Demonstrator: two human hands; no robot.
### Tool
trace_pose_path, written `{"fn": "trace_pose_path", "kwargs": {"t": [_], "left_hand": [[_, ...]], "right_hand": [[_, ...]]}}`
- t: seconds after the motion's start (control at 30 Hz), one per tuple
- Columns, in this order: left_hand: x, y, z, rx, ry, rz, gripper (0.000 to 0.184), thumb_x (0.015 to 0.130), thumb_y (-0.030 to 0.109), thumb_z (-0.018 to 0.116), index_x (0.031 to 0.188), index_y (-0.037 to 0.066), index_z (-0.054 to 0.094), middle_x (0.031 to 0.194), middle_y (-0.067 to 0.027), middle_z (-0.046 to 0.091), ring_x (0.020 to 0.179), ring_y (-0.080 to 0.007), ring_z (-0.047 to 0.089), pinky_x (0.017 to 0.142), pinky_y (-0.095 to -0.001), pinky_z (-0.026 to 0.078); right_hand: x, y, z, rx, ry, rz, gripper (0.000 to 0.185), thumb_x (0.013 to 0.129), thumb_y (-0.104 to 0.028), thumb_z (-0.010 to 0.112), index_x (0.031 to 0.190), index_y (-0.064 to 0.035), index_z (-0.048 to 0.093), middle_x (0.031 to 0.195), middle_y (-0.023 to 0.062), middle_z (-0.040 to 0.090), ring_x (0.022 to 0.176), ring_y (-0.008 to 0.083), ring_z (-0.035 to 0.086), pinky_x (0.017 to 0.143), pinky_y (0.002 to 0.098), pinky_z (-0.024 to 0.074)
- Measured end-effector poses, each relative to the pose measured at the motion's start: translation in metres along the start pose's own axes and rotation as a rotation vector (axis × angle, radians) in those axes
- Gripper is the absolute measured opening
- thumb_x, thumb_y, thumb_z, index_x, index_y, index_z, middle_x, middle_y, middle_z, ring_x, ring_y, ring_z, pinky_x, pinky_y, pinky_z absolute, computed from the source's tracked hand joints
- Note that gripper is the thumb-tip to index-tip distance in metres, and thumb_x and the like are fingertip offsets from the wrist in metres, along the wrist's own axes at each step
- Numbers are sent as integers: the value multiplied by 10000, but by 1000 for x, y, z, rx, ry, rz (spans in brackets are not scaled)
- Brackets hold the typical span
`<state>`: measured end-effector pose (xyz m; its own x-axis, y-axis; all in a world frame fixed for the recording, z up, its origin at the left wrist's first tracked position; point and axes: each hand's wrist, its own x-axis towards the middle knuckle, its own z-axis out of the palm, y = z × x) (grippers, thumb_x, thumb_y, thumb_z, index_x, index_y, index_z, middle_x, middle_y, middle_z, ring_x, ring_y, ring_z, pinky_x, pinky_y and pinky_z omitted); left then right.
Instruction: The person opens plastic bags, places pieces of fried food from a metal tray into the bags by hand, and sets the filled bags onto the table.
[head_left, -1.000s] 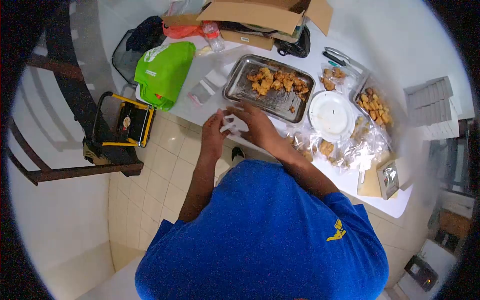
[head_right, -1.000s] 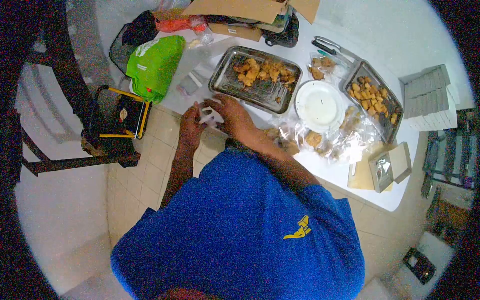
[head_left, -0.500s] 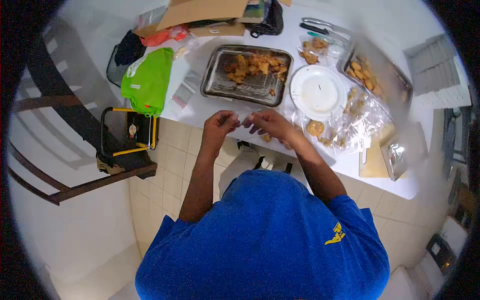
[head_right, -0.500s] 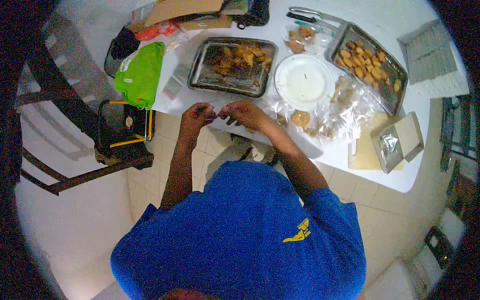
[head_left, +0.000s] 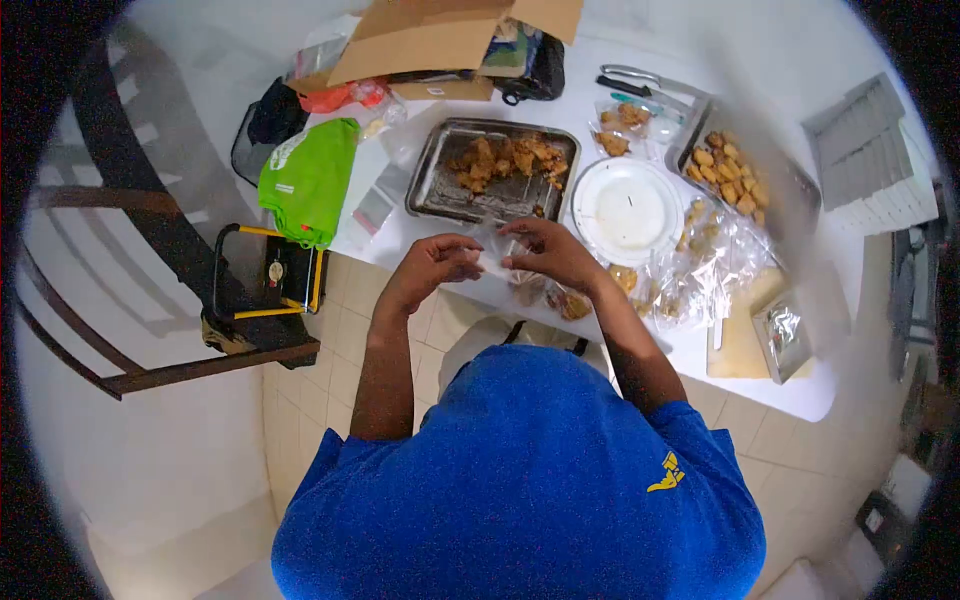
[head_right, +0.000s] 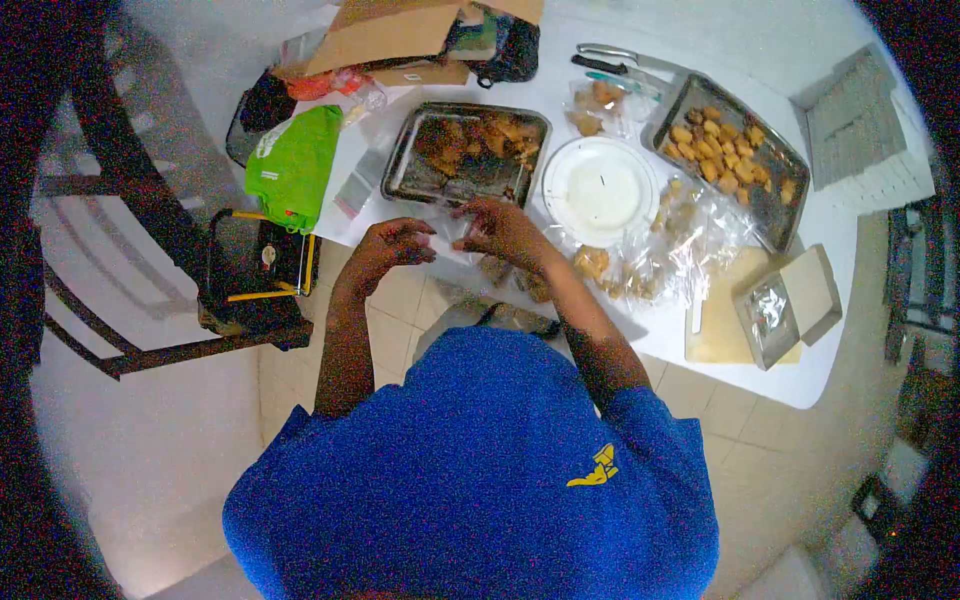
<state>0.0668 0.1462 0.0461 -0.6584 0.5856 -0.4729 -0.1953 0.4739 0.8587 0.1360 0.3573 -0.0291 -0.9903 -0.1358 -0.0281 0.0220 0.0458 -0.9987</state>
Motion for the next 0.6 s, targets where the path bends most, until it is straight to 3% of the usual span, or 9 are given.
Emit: {"fn": "trace_pose_path", "kwargs": {"t": [0.13, 0.2, 0.23, 0.33, 0.37, 0.47, 0.5, 0.6], "left_hand": [[-5, 1, -10, -61, 66, -16, 259, 866, 230, 597, 984, 4, 634, 835, -41, 634, 745, -85, 571, 694, -221, 453], [-10, -8, -15, -98, 121, -16, 244, 870, 212, 591, 989, 1, 621, 830, -41, 630, 740, -85, 569, 686, -219, 451], [-13, -14, -18, -108, 141, -23, 237, 872, 203, 588, 991, 0, 615, 827, -41, 628, 737, -85, 568, 682, -218, 449], [-19, -36, -23, -133, 336, -46, 221, 891, 196, 561, 1011, 11, 580, 844, -50, 639, 751, -88, 580, 671, -225, 456], [-21, -46, -24, -268, 352, 10, 179, 906, 199, 539, 973, 34, 548, 907, -69, 649, 769, -108, 598, 683, -241, 473], [-40, -46, -28, -400, 455, 52, 169, 914, 225, 529, 910, 56, 535, 972, -90, 645, 790, -132, 613, 722, -271, 492], [-43, -47, -31, -434, 442, 41, 171, 921, 233, 515, 862, 73, 518, 1007, -93, 636, 787, -133, 614, 744, -286, 496], [-43, -68, -40, -392, 422, 16, 243, 909, 311, 507, 943, 73, 547, 981, -87, 629, 804, -153, 602, 727, -301, 497]], "right_hand": [[14, -13, 1, -83, -5, -1, 387, 740, -134, 724, 1095, -65, 586, 758, 18, 629, 708, 108, 566, 683, 267, 456], [21, -21, 7, -227, 64, -11, 405, 729, -134, 732, 1100, -66, 585, 782, 44, 636, 725, 131, 580, 685, 274, 457], [32, -3, 22, -353, 319, -378, 374, 701, -176, 754, 1028, -73, 605, 778, 77, 622, 698, 181, 588, 647, 295, 457], [40, -31, 43, -809, 694, -603, 349, 675, -217, 771, 950, -73, 611, 765, 94, 605, 666, 238, 575, 613, 319, 456], [45, -31, 53, -700, 611, -651, 295, 658, -232, 779, 846, -74, 616, 721, 83, 585, 614, 244, 553, 561, 322, 446], [45, -31, 91, -333, 139, -189, 314, 671, -343, 745, 789, -84, 611, 747, 75, 595, 692, 248, 588, 667, 368, 466], [45, -27, 103, -314, 126, -176, 321, 677, -364, 737, 788, -84, 627, 756, 78, 607, 677, 244, 599, 647, 362, 472], [57, -20, 118, -295, 157, -147, 360, 696, -428, 713, 785, -82, 674, 783, 87, 644, 632, 230, 632, 590, 343, 491]]}}
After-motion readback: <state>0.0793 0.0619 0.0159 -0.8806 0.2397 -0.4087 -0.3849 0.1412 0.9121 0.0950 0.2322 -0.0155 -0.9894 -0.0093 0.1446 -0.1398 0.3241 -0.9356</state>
